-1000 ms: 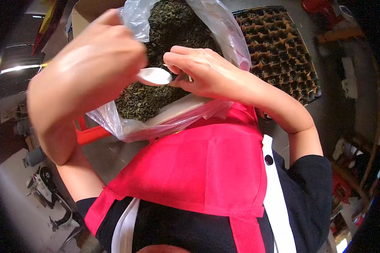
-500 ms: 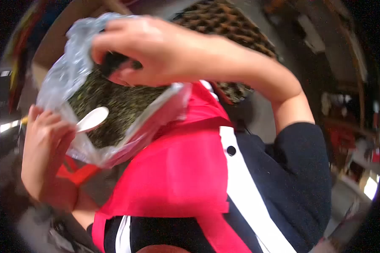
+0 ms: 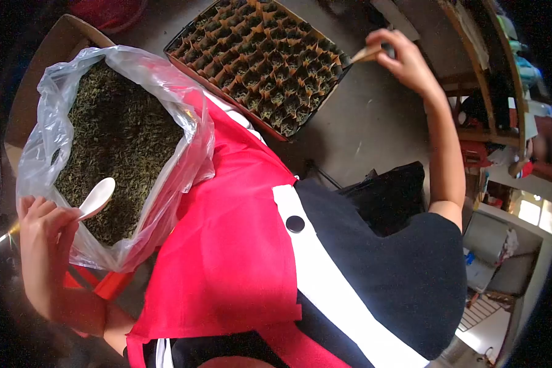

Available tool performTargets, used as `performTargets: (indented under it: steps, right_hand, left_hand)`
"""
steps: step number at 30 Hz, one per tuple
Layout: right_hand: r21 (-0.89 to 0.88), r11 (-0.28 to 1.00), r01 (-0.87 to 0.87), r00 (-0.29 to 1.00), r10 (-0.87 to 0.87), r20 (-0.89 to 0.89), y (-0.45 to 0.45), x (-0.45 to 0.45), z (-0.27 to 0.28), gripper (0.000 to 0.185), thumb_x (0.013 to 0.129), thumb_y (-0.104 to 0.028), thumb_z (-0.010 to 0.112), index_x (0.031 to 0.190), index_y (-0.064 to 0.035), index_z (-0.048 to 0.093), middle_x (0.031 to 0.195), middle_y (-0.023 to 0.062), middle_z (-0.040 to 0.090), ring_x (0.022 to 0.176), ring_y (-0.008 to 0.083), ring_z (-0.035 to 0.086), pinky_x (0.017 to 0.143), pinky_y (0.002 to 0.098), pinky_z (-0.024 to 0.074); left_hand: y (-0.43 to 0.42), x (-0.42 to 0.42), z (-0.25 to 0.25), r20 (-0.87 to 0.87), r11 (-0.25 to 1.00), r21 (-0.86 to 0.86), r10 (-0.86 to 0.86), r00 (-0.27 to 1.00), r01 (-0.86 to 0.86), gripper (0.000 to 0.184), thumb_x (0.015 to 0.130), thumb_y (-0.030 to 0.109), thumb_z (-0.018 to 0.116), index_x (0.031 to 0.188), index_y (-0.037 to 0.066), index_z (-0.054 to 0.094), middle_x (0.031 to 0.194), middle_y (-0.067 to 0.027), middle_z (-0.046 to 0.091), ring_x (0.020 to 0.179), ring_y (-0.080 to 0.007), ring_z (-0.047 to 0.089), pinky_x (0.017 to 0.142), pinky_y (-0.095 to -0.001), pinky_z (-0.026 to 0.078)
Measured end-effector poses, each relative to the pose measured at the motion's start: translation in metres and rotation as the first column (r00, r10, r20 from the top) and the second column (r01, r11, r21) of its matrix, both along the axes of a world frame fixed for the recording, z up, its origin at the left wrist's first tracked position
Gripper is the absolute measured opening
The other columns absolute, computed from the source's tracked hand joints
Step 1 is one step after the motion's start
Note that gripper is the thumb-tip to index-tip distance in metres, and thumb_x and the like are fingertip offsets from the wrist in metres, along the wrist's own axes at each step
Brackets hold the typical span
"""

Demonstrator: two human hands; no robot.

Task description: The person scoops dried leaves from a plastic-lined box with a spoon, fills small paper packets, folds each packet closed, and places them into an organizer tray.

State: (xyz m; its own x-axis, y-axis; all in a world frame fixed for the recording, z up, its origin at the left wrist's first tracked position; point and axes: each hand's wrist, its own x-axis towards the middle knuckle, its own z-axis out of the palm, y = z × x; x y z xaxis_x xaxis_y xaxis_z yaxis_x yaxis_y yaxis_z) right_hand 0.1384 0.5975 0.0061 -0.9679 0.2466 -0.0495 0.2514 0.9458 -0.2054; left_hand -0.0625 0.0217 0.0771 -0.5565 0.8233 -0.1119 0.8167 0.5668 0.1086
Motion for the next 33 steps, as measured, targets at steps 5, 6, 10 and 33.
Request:
performTargets:
  steps: [5,6,10,33]
  right_hand:
    - [-0.083,0.996,0.044,0.999,-0.044,0.007,0.028,0.029,-0.053,0.031,0.083,-0.003,0.059,0.113,-0.0071,0.064,0.106,0.0098,0.06,0.104,0.0261,0.061,0.09,0.0357,0.0483]
    - [-0.092,0.995,0.047,0.999,-0.047,0.0,0.028,0.03,-0.058,0.031,0.083,-0.003,0.059,0.113,-0.0073,0.064,0.106,0.0098,0.06,0.104,0.0262,0.061,0.09,0.0358,0.0483]
    - [-0.117,0.989,0.087,0.996,-0.088,-0.003,0.028,0.029,-0.07,0.031,0.083,-0.002,0.059,0.113,-0.0081,0.064,0.108,0.0096,0.058,0.105,0.0265,0.061,0.091,0.036,0.0485]
    - [-0.009,1.0,0.005,1.0,-0.005,0.016,0.081,0.009,-0.19,0.068,0.104,-0.029,0.047,0.162,-0.0147,0.014,0.168,0.0176,0.01,0.155,0.0376,0.0,0.125,0.0473,0.0134]
  left_hand:
    - [0.001,-0.002,-0.003,-0.016,1.0,0.0,-0.007,1.0,0.007,0.012,0.071,0.002,0.074,0.082,0.003,0.072,0.074,-0.01,0.06,0.08,-0.0293,0.051,0.085,-0.0391,0.039]
    - [0.003,-0.002,-0.002,-0.017,1.0,-0.01,-0.004,1.0,0.004,0.012,0.071,0.002,0.074,0.083,0.003,0.073,0.074,-0.0099,0.061,0.08,-0.0293,0.051,0.085,-0.039,0.039]
    - [0.002,-0.004,-0.004,-0.007,1.0,-0.026,-0.015,1.0,0.015,0.012,0.071,0.003,0.074,0.083,0.004,0.073,0.075,-0.0096,0.061,0.082,-0.0292,0.051,0.084,-0.039,0.039]
    - [0.006,-0.002,-0.009,0.003,0.999,-0.03,-0.011,1.0,0.011,0.007,0.075,0.005,0.073,0.083,0.005,0.073,0.074,-0.0098,0.062,0.08,-0.0299,0.054,0.084,-0.04,0.039]
